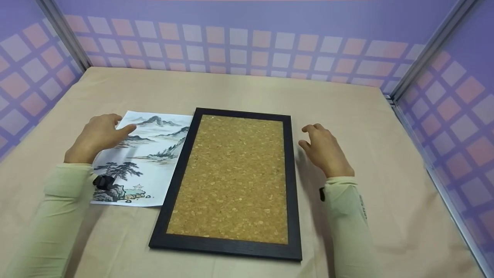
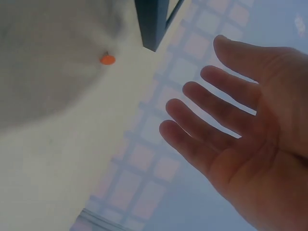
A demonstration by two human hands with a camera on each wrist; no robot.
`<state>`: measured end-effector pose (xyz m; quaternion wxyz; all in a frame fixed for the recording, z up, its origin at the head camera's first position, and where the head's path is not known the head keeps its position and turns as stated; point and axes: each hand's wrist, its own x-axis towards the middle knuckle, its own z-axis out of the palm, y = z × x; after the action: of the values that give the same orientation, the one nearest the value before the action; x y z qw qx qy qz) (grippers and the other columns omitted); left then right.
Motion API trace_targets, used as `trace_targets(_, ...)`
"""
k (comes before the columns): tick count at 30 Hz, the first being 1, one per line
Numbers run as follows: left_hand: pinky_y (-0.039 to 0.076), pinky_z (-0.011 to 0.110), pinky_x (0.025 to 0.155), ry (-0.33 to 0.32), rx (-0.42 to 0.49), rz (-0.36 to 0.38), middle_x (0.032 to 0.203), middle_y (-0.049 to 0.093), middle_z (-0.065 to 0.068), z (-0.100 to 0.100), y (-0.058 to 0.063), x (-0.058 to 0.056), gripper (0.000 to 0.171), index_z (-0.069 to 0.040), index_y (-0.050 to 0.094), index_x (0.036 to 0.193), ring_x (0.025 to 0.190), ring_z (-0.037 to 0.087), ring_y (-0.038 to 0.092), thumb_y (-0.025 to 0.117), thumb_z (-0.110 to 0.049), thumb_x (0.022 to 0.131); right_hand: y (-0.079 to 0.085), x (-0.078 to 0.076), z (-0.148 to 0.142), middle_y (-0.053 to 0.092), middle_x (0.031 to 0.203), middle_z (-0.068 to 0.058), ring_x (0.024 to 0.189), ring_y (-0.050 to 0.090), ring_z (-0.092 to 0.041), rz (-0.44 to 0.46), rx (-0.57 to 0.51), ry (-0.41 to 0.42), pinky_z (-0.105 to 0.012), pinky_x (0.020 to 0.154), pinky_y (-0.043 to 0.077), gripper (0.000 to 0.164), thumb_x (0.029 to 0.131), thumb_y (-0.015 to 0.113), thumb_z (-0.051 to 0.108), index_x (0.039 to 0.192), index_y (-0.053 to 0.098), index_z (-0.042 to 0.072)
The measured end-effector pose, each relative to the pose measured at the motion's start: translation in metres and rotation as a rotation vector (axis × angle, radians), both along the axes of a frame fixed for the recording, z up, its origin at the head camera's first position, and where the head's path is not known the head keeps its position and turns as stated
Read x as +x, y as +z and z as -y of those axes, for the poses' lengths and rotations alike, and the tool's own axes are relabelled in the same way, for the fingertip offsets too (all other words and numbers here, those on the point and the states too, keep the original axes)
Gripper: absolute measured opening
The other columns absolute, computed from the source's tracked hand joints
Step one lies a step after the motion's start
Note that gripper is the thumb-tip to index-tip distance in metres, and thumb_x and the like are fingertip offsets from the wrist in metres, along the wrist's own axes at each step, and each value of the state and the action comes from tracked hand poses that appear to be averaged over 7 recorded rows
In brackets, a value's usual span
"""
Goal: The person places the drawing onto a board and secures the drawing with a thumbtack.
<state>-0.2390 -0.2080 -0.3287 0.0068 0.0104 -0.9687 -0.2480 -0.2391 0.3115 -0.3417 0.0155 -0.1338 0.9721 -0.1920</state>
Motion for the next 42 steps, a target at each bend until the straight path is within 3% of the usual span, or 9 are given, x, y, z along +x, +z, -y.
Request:
trace_targets(4,0.049,0.051,0.073,0.037,-0.024,0.017,0.099,0.061,0.031,0.009,-0.010,-0.003,0.043,0.018,0.061,0.110,0.082,0.039,0.057,0.059,-0.024,0.101,-0.007,-0.003,-0.002,0.046,0.144,-0.037,0.126,0.050,-0.057,0.042,0.029,0.012,-0.066,0.101,0.044,0.046,0.103,0.061,0.010,0.142,0.049,-0.012)
trace_targets(7,0.047,0.046,0.069,0.059,-0.034,0.039,0.092,0.059,0.025,0.014,-0.017,-0.005,0.038,0.015,0.063,0.104,0.078,0.035,0.055,0.061,-0.023,0.100,-0.011,-0.005,-0.002,0.048,0.142,-0.038,0.125,0.051,-0.057,0.051,0.049,0.021,-0.066,0.102,0.044,0.044,0.102,0.062,0.009,0.138,0.051,-0.014)
trace_targets(13,0.047,0.043,0.068,0.095,-0.016,0.117,0.098,0.058,0.027,0.020,-0.027,-0.007,0.044,0.020,0.060,0.117,0.082,0.035,0.053,0.063,-0.020,0.100,-0.018,-0.008,-0.002,0.052,0.137,-0.040,0.123,0.052,-0.057,0.057,0.061,0.041,-0.066,0.102,0.044,0.040,0.102,0.061,0.007,0.133,0.055,-0.017)
trace_targets(22,0.050,0.060,0.086,0.097,-0.056,0.130,0.114,0.055,0.038,0.019,-0.032,-0.009,0.048,0.024,0.058,0.120,0.096,0.043,0.051,0.070,-0.016,0.096,-0.029,-0.010,-0.003,0.059,0.129,-0.037,0.116,0.059,-0.055,0.061,0.067,0.046,-0.064,0.099,0.047,0.031,0.100,0.056,-0.001,0.127,0.061,-0.016)
trace_targets(31,0.050,0.060,0.085,0.087,-0.052,0.156,0.117,0.053,0.040,0.019,-0.033,-0.009,0.048,0.025,0.055,0.125,0.102,0.050,0.055,0.067,-0.013,0.098,-0.035,-0.012,-0.004,0.064,0.118,-0.034,0.106,0.063,-0.049,0.048,0.047,0.045,-0.062,0.092,0.050,0.027,0.098,0.059,-0.002,0.122,0.066,-0.014)
trace_targets(42,0.052,0.055,0.078,0.103,-0.055,0.186,0.114,0.060,0.038,0.021,-0.028,-0.006,0.042,0.021,0.058,0.121,0.090,0.040,0.055,0.068,-0.010,0.095,-0.034,-0.010,-0.003,0.070,0.106,-0.031,0.098,0.067,-0.045,0.012,0.048,0.067,-0.059,0.087,0.053,0.016,0.095,0.064,-0.007,0.108,0.072,-0.011)
